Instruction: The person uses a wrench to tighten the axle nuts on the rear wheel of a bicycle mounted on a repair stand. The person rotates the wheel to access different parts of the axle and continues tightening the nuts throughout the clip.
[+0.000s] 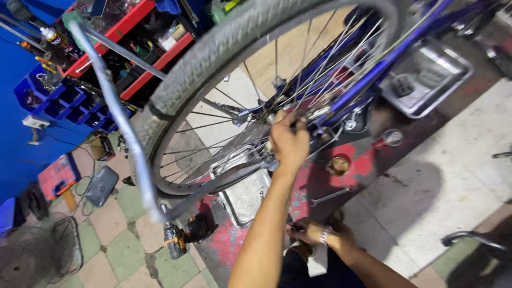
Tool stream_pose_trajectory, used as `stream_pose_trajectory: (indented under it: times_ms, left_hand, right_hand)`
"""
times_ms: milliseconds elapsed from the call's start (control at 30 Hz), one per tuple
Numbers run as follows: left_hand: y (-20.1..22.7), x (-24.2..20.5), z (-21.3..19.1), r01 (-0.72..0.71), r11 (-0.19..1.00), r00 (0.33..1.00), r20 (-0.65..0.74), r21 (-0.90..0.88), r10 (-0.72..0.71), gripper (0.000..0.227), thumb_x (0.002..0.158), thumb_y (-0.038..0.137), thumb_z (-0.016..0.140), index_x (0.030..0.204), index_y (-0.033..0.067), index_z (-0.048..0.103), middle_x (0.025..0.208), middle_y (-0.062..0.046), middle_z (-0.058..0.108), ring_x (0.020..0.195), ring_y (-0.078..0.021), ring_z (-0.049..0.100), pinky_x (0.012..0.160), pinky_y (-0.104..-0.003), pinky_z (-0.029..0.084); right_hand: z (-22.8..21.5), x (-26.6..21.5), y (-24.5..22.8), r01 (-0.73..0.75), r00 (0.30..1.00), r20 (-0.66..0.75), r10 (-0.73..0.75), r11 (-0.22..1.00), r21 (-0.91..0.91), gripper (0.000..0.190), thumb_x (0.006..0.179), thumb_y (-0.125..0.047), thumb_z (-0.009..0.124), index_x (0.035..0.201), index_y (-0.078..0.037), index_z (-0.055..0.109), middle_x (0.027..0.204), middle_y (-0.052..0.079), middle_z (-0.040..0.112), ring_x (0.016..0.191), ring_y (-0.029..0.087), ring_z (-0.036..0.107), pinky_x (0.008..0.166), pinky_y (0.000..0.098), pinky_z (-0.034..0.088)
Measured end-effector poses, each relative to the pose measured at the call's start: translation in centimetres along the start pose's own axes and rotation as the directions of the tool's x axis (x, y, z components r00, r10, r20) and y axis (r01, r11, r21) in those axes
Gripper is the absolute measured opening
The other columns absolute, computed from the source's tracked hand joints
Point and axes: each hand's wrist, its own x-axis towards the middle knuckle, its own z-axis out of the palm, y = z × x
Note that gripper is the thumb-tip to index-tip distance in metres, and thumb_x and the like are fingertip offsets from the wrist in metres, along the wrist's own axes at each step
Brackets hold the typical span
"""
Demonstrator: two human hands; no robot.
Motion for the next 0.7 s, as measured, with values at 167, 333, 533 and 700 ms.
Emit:
stream_pose_trajectory:
  times_ms: [167, 333, 533, 700]
  left_hand:
    - [0.2, -0.4, -0.6, 0.032, 0.999, 0.999, 0.041, -0.003, -0.032, 0.018, 0.087, 0.011, 0.066, 0.101, 0.0051, 0.077, 0.084, -0.011, 0.056, 0.079, -0.0282, 0.061, 0.072, -0.038, 0.048]
    - [0.2, -0.1, -0.3, 0.071, 0.997, 0.996, 0.050, 0.024, -0.072, 0.017, 0.087, 0.011, 0.066, 0.099, 0.0062, 0.078, 0.083, -0.011, 0.057, 0.079, -0.0269, 0.062, 0.071, -0.038, 0.048]
    - [0.1, -0.1, -0.1, 0.042, 0.999, 0.999, 0.027, 0.002, -0.042, 0.016, 0.088, 0.008, 0.065, 0.100, 0.0057, 0.077, 0.087, -0.008, 0.061, 0.084, -0.0251, 0.063, 0.076, -0.036, 0.049]
    - [0.3, 0.1, -0.2, 0.057, 0.998, 0.997, 0.042, 0.012, -0.057, 0.019, 0.087, 0.009, 0.068, 0.103, 0.0067, 0.078, 0.085, -0.009, 0.058, 0.085, -0.0254, 0.062, 0.076, -0.036, 0.048]
  right_hand:
    - [-9.7, -12.7, -5.1, 0.116, 0.946, -0.320, -0.058, 0.979, 0.166, 0.036, 0.088, -0.041, 0.071, 0.094, -0.006, 0.069, 0.078, 0.013, 0.068, 0.078, 0.029, 0.067, 0.073, 0.0397, 0.054]
    - [-23.3, -18.0, -12.3, 0.118, 0.882, -0.465, -0.082, 0.992, 0.048, 0.033, 0.098, -0.031, 0.064, 0.121, -0.008, 0.062, 0.090, 0.004, 0.066, 0.082, 0.012, 0.063, 0.072, 0.0318, 0.051]
    - [-31.0, -17.1, -14.7, 0.169, 0.982, -0.165, -0.092, 0.820, 0.547, 0.044, 0.088, -0.029, 0.069, 0.123, -0.004, 0.064, 0.095, 0.004, 0.069, 0.077, 0.010, 0.066, 0.061, 0.0337, 0.056]
    - [-31.3, -15.9, -17.4, -0.003, 0.891, -0.454, 0.009, 1.000, 0.015, 0.039, 0.093, -0.040, 0.069, 0.110, -0.006, 0.076, 0.075, 0.010, 0.072, 0.070, 0.019, 0.064, 0.066, 0.0357, 0.051]
